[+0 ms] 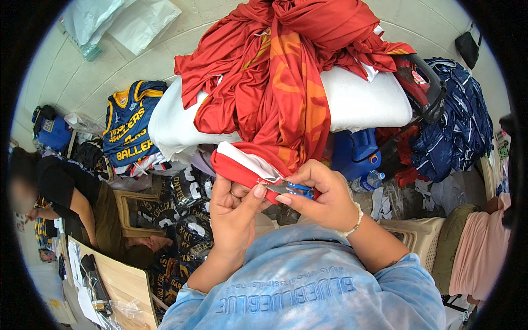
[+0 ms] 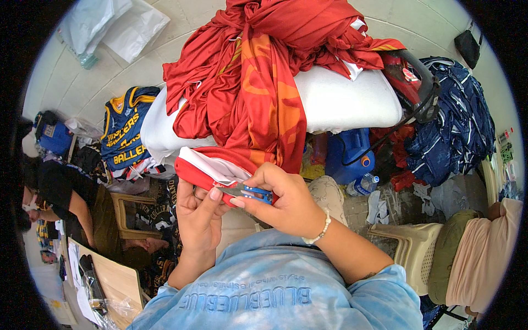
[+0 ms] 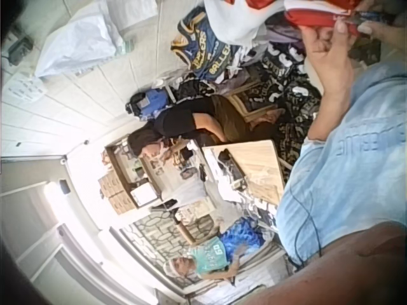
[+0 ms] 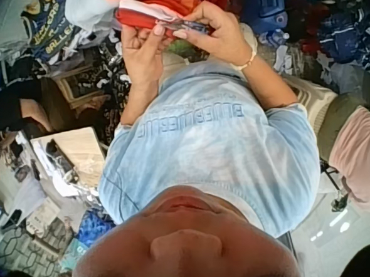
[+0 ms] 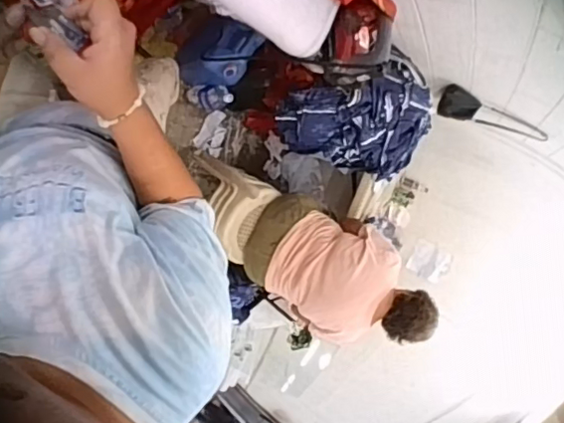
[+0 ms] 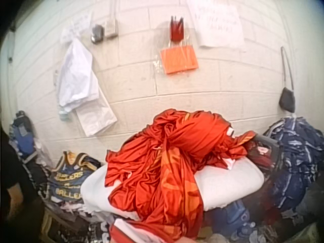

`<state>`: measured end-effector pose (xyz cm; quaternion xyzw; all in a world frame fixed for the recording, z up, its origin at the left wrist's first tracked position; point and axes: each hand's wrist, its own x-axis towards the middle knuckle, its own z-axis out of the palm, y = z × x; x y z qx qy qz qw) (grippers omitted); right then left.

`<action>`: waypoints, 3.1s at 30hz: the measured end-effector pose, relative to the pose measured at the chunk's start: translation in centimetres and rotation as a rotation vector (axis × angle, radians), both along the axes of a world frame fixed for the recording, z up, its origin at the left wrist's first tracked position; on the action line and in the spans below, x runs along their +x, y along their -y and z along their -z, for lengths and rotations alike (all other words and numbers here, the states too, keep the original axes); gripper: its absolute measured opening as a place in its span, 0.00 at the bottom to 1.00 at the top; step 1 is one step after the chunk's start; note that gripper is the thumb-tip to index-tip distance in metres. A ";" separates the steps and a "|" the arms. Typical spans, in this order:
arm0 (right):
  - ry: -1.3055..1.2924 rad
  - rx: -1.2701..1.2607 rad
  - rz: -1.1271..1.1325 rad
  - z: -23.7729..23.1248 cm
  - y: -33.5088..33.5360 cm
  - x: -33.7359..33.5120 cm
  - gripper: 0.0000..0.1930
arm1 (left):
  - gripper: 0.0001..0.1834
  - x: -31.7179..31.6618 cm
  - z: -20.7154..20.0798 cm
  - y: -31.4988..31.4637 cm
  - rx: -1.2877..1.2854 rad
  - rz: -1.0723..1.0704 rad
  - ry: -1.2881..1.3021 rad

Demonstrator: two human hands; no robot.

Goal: The person uses scissors to cut the edge of a red and white fabric piece. They repeatedly trim small sections along the hem while holding the fabric taut. The cut pieces fall away as the person continues cutting along the edge.

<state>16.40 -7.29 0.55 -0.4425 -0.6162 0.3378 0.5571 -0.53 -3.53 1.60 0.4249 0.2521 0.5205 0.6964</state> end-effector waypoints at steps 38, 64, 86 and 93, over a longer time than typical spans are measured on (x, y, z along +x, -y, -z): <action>0.084 -0.002 0.074 -0.1 0.4 0.1 0.15 | 0.28 0.4 0.6 -0.2 -0.021 0.021 0.003; 0.108 0.045 0.087 -0.5 0.3 -0.1 0.14 | 0.27 0.3 0.1 0.2 0.015 0.023 -0.020; 0.420 -0.028 -0.066 1.9 0.1 -0.5 0.12 | 0.30 0.3 3.0 -1.4 -0.404 0.082 0.180; 0.567 0.056 -0.419 1.7 0.7 -0.9 0.08 | 0.28 -0.8 6.6 -3.5 0.051 0.004 -0.759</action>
